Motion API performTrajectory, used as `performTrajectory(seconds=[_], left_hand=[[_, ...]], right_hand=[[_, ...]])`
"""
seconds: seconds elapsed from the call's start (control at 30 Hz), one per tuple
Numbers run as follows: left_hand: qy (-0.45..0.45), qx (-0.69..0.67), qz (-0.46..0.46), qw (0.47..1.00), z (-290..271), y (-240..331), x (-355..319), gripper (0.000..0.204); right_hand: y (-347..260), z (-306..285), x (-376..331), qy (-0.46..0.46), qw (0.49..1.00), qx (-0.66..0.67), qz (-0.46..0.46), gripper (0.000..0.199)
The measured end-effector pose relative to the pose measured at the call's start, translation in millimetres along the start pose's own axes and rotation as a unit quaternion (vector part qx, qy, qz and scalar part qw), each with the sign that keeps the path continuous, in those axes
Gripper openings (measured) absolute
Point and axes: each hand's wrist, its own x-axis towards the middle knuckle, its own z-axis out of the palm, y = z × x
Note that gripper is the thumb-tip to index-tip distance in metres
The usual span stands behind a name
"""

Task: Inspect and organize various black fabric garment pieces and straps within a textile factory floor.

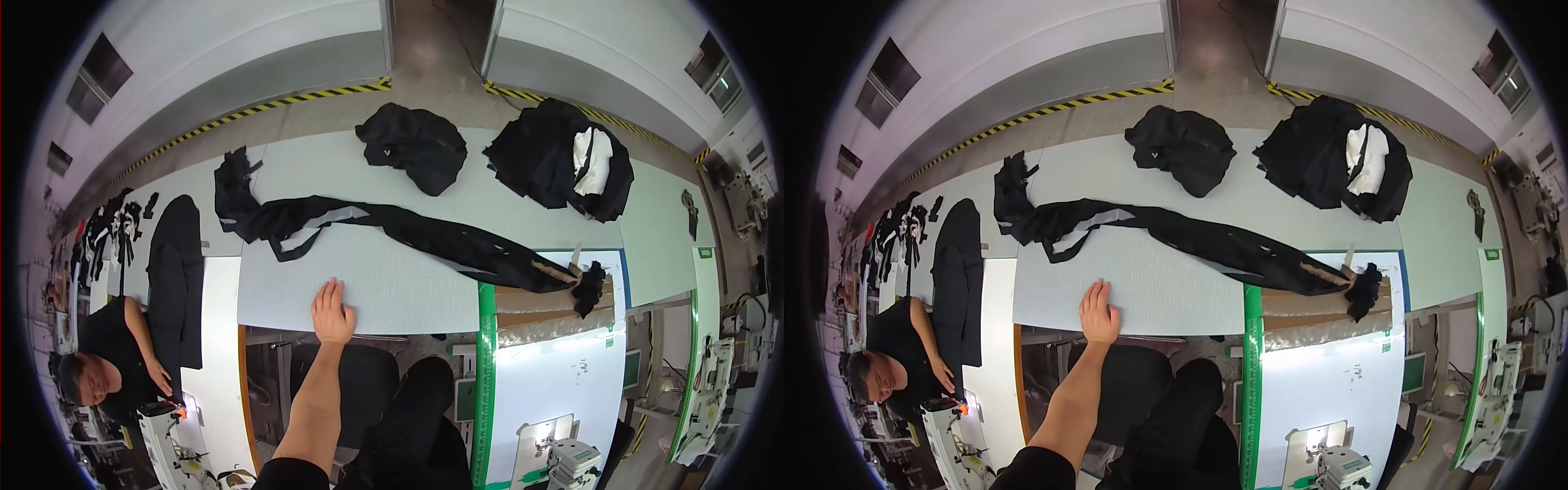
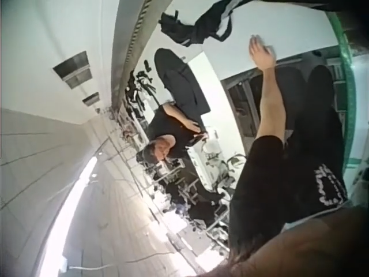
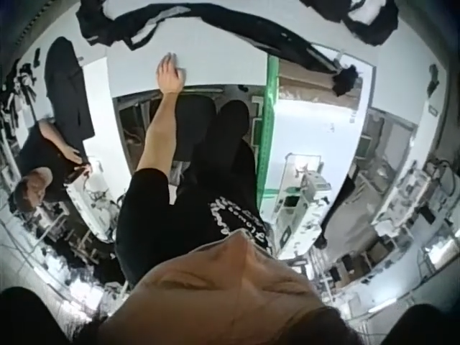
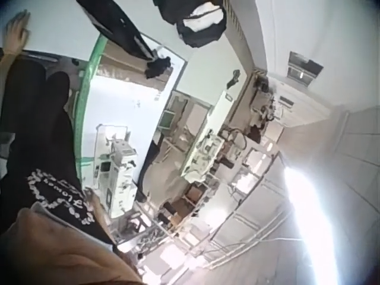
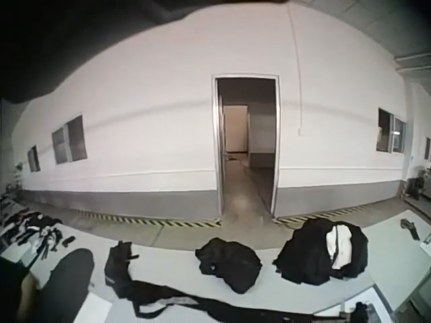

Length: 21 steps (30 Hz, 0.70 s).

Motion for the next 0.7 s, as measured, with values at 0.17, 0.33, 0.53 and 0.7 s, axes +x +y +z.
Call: performTrajectory(seconds=[0.17, 0.33, 0.53, 0.7], left_hand=[[0.0, -0.006, -0.011, 1.0, 6, -3, -4, 0.05], [-0.004, -0.014, -0.016, 1.0, 4, 6, -1, 0.049], [0.007, -0.013, -0.006, 1.0, 1, 7, -1, 0.049], [-0.002, -0.01, -0.016, 1.0, -2, 5, -3, 0.051]], right_hand=[[-96, -26, 11, 0.026, 0.988, 0.132, -0.07, 0.031], [-84, -30, 14, 0.105, 0.985, 0.103, -0.089, 0.029], [-88, -20, 27, 0.118, 0.984, -0.037, -0.127, 0.033], [-179, -48, 30, 0.079, 0.989, 0.041, -0.115, 0.032]])
